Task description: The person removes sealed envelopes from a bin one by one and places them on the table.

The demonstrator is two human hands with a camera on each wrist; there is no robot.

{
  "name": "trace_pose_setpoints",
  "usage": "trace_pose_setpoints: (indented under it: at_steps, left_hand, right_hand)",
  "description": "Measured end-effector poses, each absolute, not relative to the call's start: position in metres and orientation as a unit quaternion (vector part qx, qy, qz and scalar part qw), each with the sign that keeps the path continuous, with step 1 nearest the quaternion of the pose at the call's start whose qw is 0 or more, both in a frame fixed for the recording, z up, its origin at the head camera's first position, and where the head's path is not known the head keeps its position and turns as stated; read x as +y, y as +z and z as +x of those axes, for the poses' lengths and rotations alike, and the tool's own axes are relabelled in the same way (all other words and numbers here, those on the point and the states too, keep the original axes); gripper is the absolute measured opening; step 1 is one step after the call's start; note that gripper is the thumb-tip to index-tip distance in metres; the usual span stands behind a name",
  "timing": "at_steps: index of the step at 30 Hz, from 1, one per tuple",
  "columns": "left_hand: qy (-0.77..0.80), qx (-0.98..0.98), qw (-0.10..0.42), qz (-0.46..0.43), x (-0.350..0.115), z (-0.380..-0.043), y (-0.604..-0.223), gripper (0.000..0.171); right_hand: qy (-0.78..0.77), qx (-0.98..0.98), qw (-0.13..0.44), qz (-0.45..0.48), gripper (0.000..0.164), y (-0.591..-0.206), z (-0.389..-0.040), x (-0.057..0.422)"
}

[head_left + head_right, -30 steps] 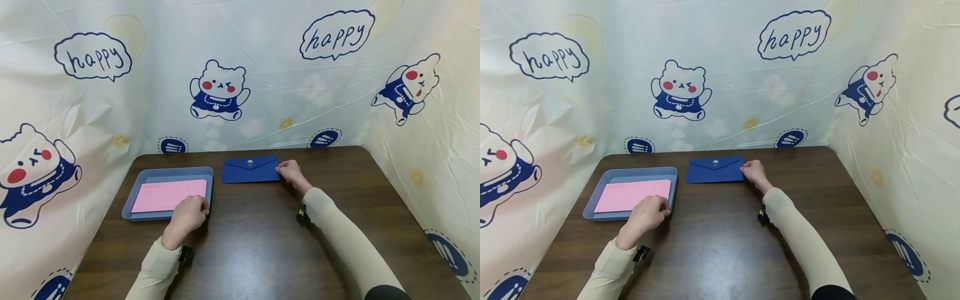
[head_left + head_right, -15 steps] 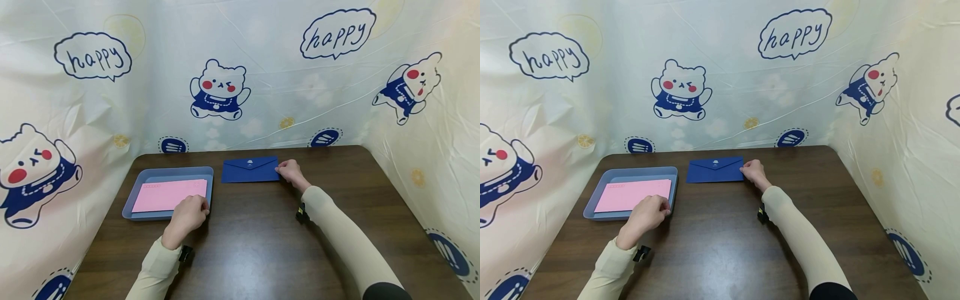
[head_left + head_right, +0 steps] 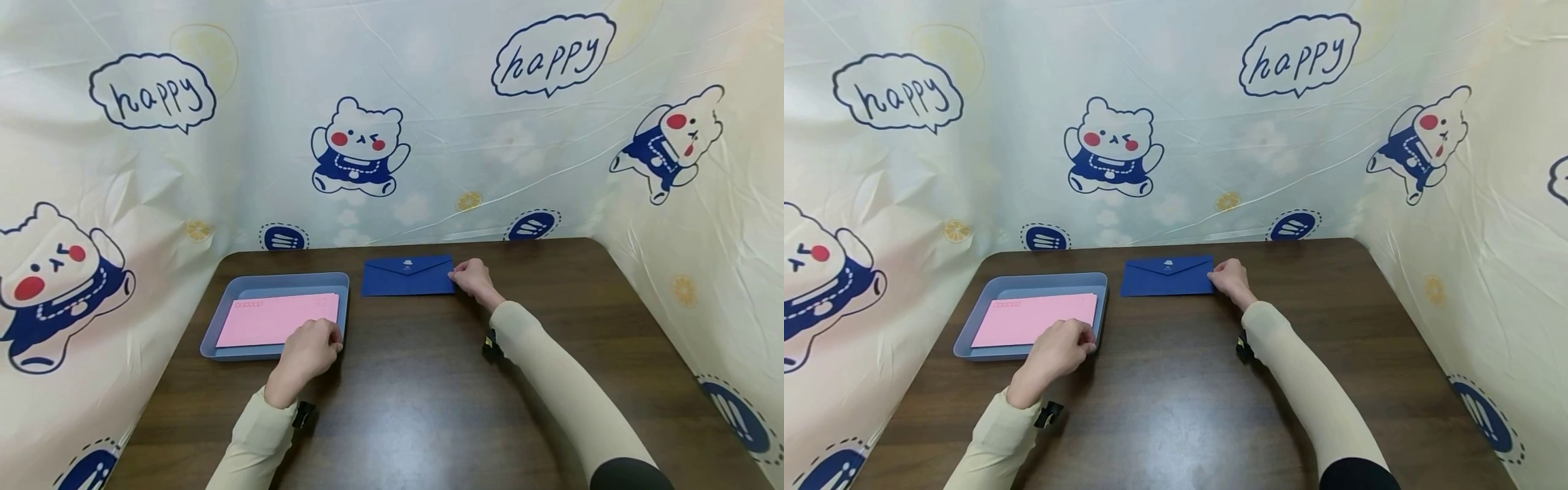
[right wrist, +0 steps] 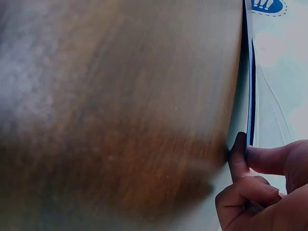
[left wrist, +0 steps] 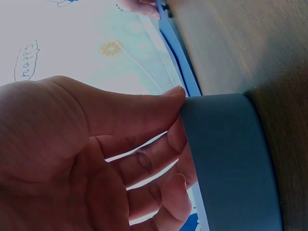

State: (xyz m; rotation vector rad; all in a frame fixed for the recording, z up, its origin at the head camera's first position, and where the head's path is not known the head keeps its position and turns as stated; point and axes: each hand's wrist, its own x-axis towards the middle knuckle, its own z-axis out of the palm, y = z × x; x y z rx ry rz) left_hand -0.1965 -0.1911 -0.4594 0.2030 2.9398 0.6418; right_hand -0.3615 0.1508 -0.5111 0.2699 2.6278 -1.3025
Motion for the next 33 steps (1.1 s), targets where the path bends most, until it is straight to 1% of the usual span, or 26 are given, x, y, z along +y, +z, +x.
trace_pose_setpoints:
  at_steps: [7, 21, 33]
  left_hand:
    - [0.216, 0.972, 0.065, 0.067, -0.1916, -0.1959, -0.4599, 0.011]
    - [0.22, 0.971, 0.067, 0.065, -0.1906, -0.1957, -0.459, 0.013]
    - [0.215, 0.972, 0.068, 0.061, -0.1897, -0.195, -0.4592, 0.012]
  right_hand:
    - [-0.432, 0.895, 0.077, 0.077, 0.029, -0.5113, -0.3584, 0.1491]
    - [-0.385, 0.92, 0.048, 0.06, 0.026, -0.5088, -0.357, 0.1438]
    - [-0.365, 0.928, 0.047, 0.062, 0.026, -0.5078, -0.3561, 0.1425]
